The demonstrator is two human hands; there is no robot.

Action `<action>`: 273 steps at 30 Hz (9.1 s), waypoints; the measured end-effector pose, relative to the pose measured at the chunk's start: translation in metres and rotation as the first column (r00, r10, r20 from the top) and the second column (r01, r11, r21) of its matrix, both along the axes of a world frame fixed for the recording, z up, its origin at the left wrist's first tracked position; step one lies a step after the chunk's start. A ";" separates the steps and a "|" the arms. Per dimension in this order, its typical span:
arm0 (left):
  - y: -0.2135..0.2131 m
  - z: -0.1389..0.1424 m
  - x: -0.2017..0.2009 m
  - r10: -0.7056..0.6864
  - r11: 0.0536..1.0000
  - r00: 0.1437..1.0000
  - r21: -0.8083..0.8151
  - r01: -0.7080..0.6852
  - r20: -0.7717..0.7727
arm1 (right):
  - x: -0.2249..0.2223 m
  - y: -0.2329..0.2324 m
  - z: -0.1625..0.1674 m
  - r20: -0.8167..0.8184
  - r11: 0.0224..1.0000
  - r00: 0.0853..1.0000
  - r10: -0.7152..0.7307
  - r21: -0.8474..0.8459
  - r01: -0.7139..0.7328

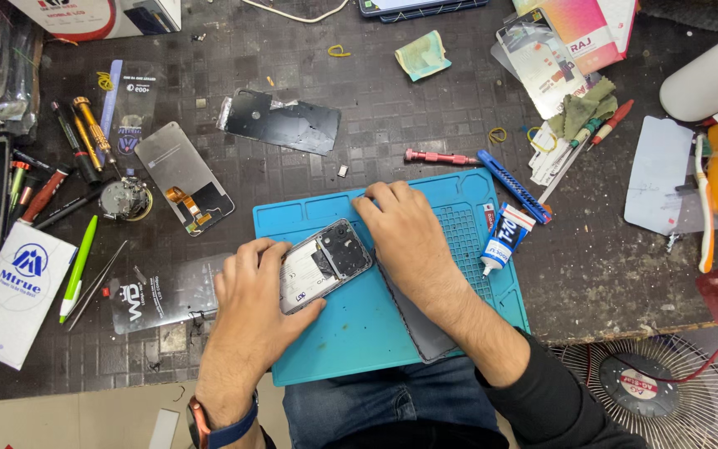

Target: The person applies adhesive from a T-70 tube along the edges of a disassembled smartphone frame and a separate back cover. They then use a utility knife to trim excess adhesive from the back cover.

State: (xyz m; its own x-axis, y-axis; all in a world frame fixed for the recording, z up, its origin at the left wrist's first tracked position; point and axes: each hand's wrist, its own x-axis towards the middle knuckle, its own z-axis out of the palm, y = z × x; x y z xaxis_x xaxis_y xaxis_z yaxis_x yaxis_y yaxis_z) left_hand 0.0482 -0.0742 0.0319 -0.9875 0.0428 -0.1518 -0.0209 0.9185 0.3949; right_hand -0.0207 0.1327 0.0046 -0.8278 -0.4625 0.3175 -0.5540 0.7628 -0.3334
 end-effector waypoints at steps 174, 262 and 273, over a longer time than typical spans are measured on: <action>0.007 -0.024 0.003 -0.126 0.990 0.946 0.026 0.140 -0.298 | 0.159 0.064 -0.040 0.246 0.878 0.848 -0.469 0.030 0.477; 0.074 -0.007 -0.010 -0.453 0.864 0.872 0.148 0.481 -0.188 | 0.073 0.090 -0.013 0.047 0.992 0.992 -0.121 0.034 0.119; 0.071 0.020 -0.025 -0.589 0.801 0.807 0.099 0.591 -0.046 | 0.077 0.102 0.039 0.094 0.881 0.955 -0.283 0.419 0.220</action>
